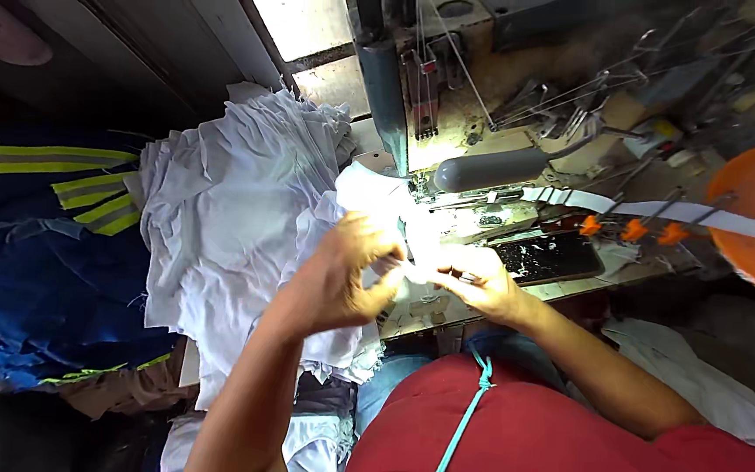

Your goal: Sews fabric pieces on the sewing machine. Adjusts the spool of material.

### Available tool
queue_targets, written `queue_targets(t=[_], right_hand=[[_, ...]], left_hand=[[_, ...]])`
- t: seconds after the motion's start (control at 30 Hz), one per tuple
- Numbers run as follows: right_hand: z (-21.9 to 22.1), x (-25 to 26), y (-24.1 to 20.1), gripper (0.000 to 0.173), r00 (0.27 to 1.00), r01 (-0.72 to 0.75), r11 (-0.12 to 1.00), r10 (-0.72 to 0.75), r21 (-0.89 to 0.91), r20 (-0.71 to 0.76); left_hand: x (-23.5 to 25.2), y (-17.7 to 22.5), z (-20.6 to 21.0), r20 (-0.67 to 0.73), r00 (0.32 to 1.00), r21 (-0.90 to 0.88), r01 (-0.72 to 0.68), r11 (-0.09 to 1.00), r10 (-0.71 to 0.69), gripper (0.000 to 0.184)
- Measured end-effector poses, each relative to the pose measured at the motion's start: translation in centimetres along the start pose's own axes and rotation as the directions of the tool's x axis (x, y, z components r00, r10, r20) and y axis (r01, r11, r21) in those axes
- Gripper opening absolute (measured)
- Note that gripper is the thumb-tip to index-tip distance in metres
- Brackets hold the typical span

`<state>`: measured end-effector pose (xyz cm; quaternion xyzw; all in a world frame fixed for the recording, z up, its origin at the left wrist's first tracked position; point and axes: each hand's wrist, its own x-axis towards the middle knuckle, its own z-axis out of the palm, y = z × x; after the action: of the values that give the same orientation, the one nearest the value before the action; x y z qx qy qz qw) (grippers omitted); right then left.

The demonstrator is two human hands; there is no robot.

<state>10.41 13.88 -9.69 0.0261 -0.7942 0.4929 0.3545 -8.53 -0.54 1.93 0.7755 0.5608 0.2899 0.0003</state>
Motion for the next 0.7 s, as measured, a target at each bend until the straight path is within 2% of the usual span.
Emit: queue_targets(t=[0.07, 0.17, 0.27, 0.33, 0.47, 0.63, 0.7], right_hand=[[0.2, -1.1, -0.5, 0.021, 1.0, 0.016, 1.0, -0.016, 0.016, 0.001], [0.7, -2.4, -0.4, 0.02, 0.999, -0.038, 0.996, 0.039, 0.08, -0.013], [0.8, -2.8, 0.2, 0.018, 0.996, -0.076, 0.99, 0.081, 0.118, -0.037], [0.8, -2.7, 0.4, 0.016, 0.995, -0.084, 0.987, 0.09, 0.137, -0.04], [0.5, -1.9, 1.0, 0.017, 0.995, -0.089, 0.992, 0.092, 0.094, -0.025], [0.1, 0.2, 1.7, 0.02, 0.994, -0.088, 0.996, 0.09, 0.032, -0.054], [0.1, 0.9, 2.0, 0.02, 0.992, -0.099, 0.995, 0.1, 0.016, -0.071]], left_hand=[[-0.3, -0.2, 2.4, 0.015, 1.0, 0.036, -0.022, 0.999, 0.021, 0.019], [-0.9, -1.6, 5.7, 0.028, 0.999, 0.198, -0.046, 0.979, 0.041, 0.028], [-0.7, -2.7, 6.9, -0.01, 1.0, 0.368, 0.001, 0.93, 0.003, 0.031], [-0.3, -2.7, 6.9, -0.037, 0.997, 0.365, 0.079, 0.928, -0.07, 0.032], [0.7, -2.6, 6.3, -0.034, 0.968, 0.223, 0.25, 0.942, -0.249, 0.034], [2.7, -3.9, 5.0, 0.038, 0.943, 0.254, 0.31, 0.916, -0.33, 0.034], [3.4, -5.2, 4.9, -0.018, 0.953, 0.278, 0.294, 0.914, -0.301, 0.031]])
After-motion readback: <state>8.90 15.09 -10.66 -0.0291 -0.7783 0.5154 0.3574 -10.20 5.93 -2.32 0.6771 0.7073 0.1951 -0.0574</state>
